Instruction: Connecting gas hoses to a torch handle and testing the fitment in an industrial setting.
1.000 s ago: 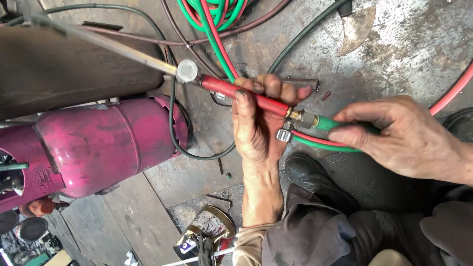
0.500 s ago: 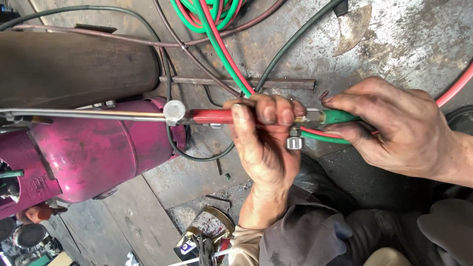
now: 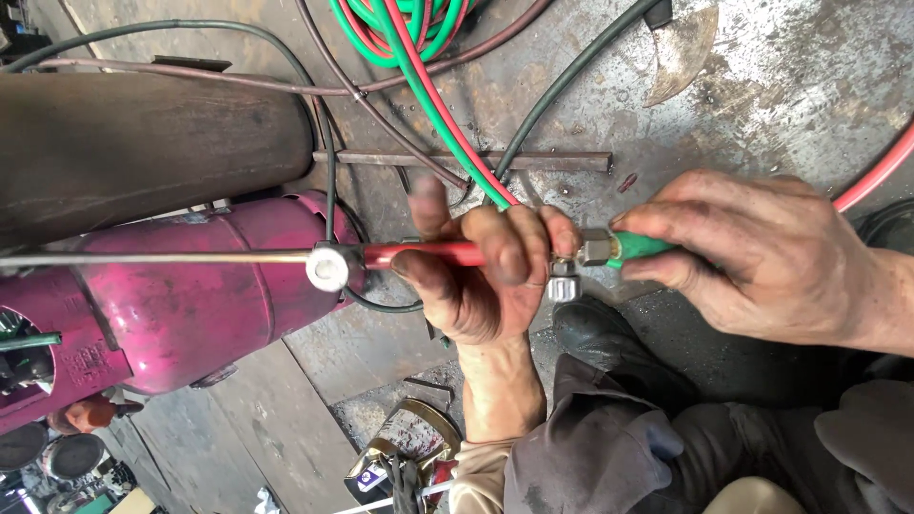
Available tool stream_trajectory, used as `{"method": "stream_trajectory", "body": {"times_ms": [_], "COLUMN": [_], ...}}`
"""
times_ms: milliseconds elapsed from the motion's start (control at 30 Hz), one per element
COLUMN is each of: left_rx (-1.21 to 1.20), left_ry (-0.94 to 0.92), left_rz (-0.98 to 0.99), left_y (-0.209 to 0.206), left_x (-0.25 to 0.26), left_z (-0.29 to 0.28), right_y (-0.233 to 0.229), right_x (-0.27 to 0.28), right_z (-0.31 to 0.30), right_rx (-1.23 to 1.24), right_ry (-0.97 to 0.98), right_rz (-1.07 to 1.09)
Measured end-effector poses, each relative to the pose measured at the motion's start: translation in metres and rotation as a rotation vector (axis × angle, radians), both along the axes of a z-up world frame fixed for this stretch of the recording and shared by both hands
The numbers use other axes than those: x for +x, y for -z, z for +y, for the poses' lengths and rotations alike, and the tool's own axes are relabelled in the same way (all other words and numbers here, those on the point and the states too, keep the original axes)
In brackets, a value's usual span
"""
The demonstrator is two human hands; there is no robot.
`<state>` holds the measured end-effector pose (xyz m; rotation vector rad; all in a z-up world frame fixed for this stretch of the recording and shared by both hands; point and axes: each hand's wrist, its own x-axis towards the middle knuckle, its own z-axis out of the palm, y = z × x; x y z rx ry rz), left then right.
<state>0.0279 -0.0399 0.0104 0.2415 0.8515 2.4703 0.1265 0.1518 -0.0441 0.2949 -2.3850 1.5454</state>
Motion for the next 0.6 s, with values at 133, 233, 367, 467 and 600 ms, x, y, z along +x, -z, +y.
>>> {"method": "stream_trajectory", "body": {"times_ms": [133,233,367,467,600], "left_rx": [-0.046,-0.113,-0.115,-0.143,-0.151], "left_ry": [-0.074,-0.180,-0.297,-0.347,-0.353], "left_rz": [0.060,0.029,-0.039,-0.100,-0.170], "left_y": [0.019,0.013,-0.004,-0.013,-0.017], "left_x": [0.009,0.014,0.024,0.030,0.031], "left_z": [-0.016,-0.010,0.007,0.015,0.014], "right_y": [-0.005,-0.011,-0.008,-0.001,-0.003], "right_x": [0.001,-0.005,-0.009,-0.007,-0.006], "right_z": [-0.003,-0.003,0.000,0.001,-0.003], "right_rx": [0.036,0.077,0.165,0.207,0.155], "right_ry": [-0.006,0.033,0.064,0.051,0.059], "right_rz": [-0.013,-0.003,0.148,0.218,0.224]}}
